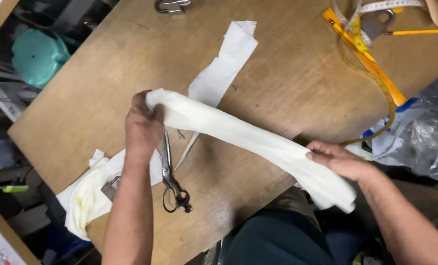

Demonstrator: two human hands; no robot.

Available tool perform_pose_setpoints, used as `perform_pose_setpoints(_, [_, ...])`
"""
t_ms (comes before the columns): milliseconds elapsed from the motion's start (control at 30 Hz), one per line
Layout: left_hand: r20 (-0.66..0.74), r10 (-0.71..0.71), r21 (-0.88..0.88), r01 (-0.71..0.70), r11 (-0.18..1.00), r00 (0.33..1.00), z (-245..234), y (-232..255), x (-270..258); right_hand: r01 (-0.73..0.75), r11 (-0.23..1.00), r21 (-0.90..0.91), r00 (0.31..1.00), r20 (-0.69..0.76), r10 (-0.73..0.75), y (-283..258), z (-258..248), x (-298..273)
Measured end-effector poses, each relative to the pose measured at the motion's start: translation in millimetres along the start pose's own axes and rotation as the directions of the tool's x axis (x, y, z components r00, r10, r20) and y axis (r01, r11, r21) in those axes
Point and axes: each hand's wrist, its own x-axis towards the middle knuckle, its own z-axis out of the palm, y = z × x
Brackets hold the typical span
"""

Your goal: The person cuts a piece of white fabric using shears on a wooden table. They unfold the fabric, smooth it out, and use a measuring tape to measure sections before cutting along the measured lines. The person repeats the measuring and cutting process multiple times to trim the fabric into smaller pieces.

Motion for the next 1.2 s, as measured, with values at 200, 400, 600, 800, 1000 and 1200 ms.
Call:
perform_pose_setpoints(200, [-0.123, 0.0, 0.117, 0.014, 0.993, 0.992, -16, -36, 30, -0.01, 0.894, -0.449, 0.991, 0.111, 0.067, -66, -5, 51])
perform_pose_setpoints(400, [-0.121, 0.048, 0.314, -0.007, 0.949, 0.992, 2, 6, -2, 0.022, 0.292, -0.956, 0.936, -0.083, -0.342, -5, 28, 99])
perform_pose_setpoints(600, [-0.097, 0.193, 0.396, -0.14, 0.908, 0.976, 10, 48, -40, 0.43, 0.006, -0.903, 0.586, 0.274, -0.763, -47, 99, 141])
perform_pose_setpoints(800, [-0.084, 0.524, 0.426, -0.445, 0.788, 0.848, 73, 77, -125, 0.404, 0.396, -0.825, 0.882, 0.236, -0.409, -121, 79, 124])
perform_pose_setpoints(1000, [-0.012, 0.731, 0.49, -0.634, 0.599, 0.682, 203, 70, -189, 0.038, 0.659, -0.751, 0.994, -0.042, -0.104, -65, -32, 59])
perform_pose_setpoints(1200, [0.085, 0.801, 0.373, -0.765, 0.526, 0.592, 289, 39, -194, 0.069, 0.669, -0.74, 0.983, -0.065, -0.173, -47, -15, 25])
